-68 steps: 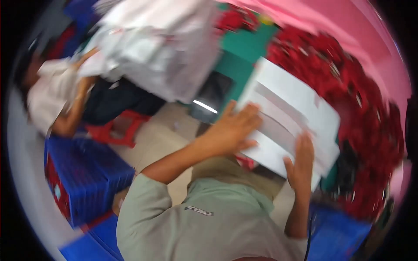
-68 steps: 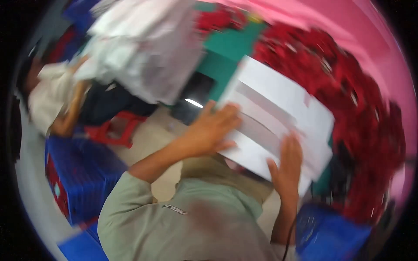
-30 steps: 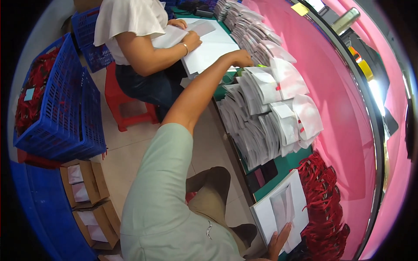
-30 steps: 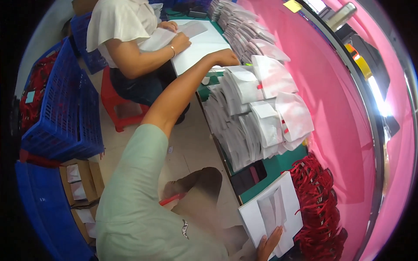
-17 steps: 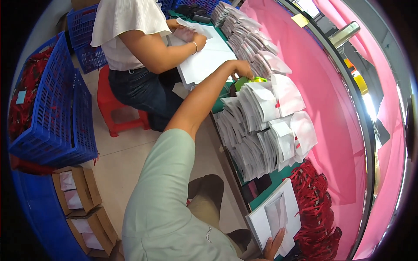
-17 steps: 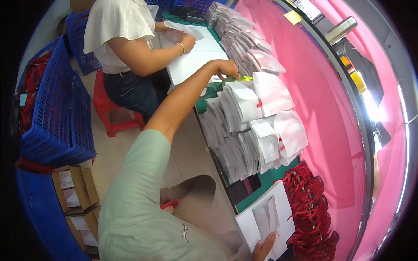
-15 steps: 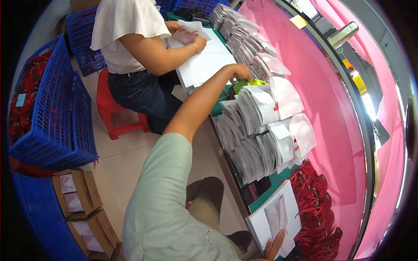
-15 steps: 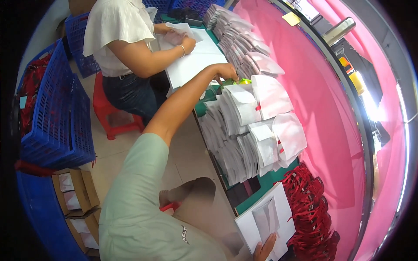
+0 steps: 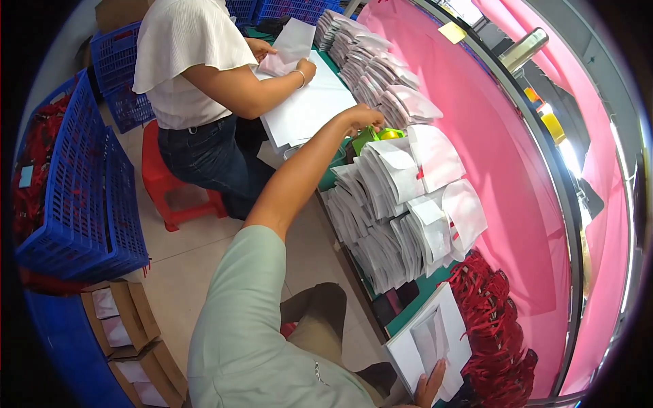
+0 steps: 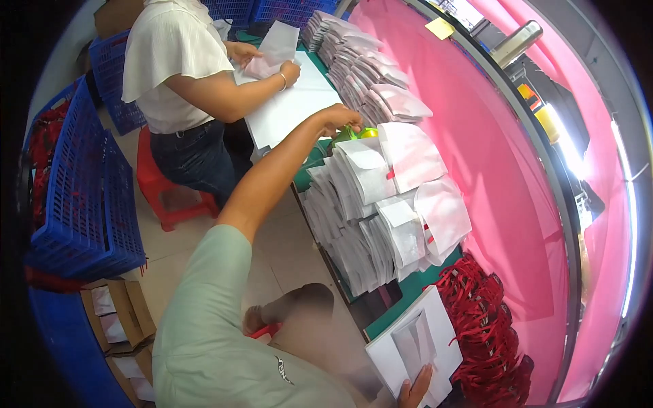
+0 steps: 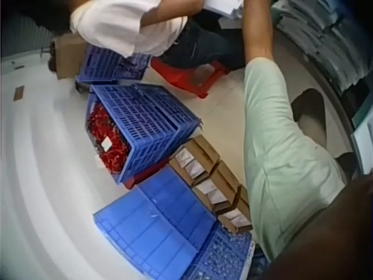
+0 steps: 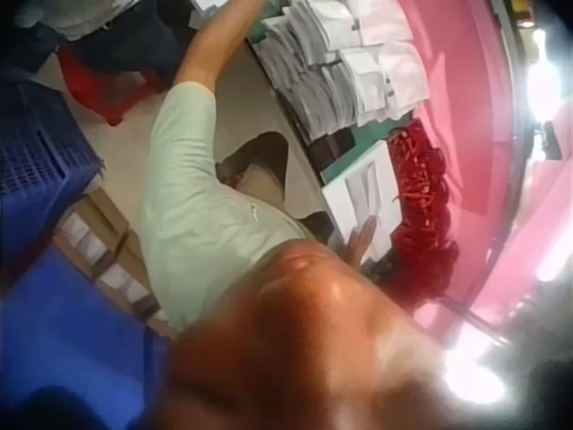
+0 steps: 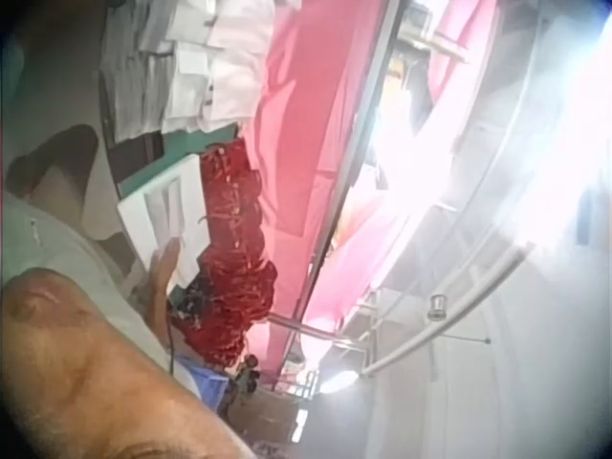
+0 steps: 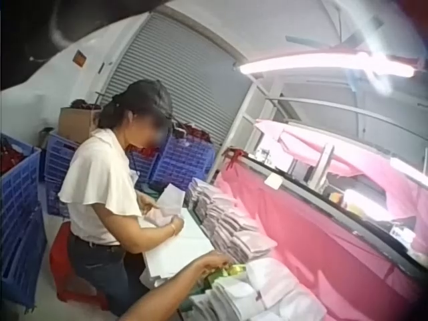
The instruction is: Packaging red elastic accessories by wrapping them in protective white paper and stacking them.
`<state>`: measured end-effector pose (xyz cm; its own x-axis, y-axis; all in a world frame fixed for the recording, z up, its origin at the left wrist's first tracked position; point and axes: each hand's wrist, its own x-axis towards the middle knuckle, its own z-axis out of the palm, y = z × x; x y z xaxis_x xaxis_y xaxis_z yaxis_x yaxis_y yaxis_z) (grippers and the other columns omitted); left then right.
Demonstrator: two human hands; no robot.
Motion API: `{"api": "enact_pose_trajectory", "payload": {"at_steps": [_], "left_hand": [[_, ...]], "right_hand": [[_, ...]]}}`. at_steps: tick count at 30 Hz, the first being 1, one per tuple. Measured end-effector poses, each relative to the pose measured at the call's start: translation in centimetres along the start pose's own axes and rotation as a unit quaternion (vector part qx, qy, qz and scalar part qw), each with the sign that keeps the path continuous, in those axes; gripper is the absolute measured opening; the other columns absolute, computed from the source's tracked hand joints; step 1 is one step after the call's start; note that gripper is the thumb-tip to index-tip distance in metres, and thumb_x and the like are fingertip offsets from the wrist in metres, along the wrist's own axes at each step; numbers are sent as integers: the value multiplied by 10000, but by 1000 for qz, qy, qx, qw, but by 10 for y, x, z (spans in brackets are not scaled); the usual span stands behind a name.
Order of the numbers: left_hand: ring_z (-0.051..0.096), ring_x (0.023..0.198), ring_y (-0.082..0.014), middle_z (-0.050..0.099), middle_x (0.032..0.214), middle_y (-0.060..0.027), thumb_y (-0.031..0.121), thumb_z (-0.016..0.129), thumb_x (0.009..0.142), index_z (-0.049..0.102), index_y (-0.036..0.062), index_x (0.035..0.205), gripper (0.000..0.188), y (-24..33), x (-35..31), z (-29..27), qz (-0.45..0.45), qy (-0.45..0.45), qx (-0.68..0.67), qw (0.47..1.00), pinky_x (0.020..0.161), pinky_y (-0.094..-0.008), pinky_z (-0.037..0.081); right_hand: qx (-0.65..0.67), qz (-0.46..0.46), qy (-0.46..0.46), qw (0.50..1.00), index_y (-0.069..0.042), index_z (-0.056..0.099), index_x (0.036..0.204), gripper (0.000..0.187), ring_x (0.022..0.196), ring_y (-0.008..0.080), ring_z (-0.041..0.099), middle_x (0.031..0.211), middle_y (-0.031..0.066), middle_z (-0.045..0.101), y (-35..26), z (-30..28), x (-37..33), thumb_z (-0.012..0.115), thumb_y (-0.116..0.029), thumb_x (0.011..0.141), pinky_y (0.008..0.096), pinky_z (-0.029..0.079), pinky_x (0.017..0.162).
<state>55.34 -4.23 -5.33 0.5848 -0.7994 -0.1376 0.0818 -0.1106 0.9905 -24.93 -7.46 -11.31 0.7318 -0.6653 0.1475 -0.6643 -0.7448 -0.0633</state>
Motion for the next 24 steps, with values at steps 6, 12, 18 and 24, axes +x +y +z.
{"api": "enact_pose_trajectory", "payload": {"at_steps": [6, 12, 18, 24], "left_hand": [[479, 534, -149, 620, 679, -32, 257, 693, 759, 693, 61, 749, 196, -16, -20, 2, 66, 51, -100, 991, 514, -332, 404], [448, 521, -122, 585, 619, -33, 209, 719, 742, 685, 33, 724, 180, 1, -49, -8, 103, 75, 70, 989, 504, -294, 378], [398, 521, -96, 540, 643, 25, 290, 764, 825, 698, 62, 829, 238, -22, -54, -13, 57, 53, 63, 995, 490, -286, 331], [505, 672, -92, 593, 741, 28, 292, 739, 885, 685, 54, 878, 244, -41, -57, 0, 113, 21, -51, 992, 612, -259, 411]], "right_hand": [[10, 1, 0, 1000, 83, 304, 1484, 678, 1442, 459, 260, 1548, 299, 284, 1, 2, 1, 388, -384, 999, 503, 172, 1193], [18, 0, 3, 1000, 84, 309, 1482, 673, 1440, 459, 264, 1546, 300, 288, 1, 2, 2, 395, -373, 996, 501, 174, 1193], [28, -1, 5, 1000, 85, 314, 1480, 668, 1438, 460, 268, 1544, 302, 292, 0, 2, 1, 403, -362, 992, 499, 176, 1193], [42, 1, 3, 999, 86, 318, 1478, 663, 1437, 461, 273, 1542, 303, 296, -11, -4, 1, 410, -351, 989, 497, 178, 1193]]}}
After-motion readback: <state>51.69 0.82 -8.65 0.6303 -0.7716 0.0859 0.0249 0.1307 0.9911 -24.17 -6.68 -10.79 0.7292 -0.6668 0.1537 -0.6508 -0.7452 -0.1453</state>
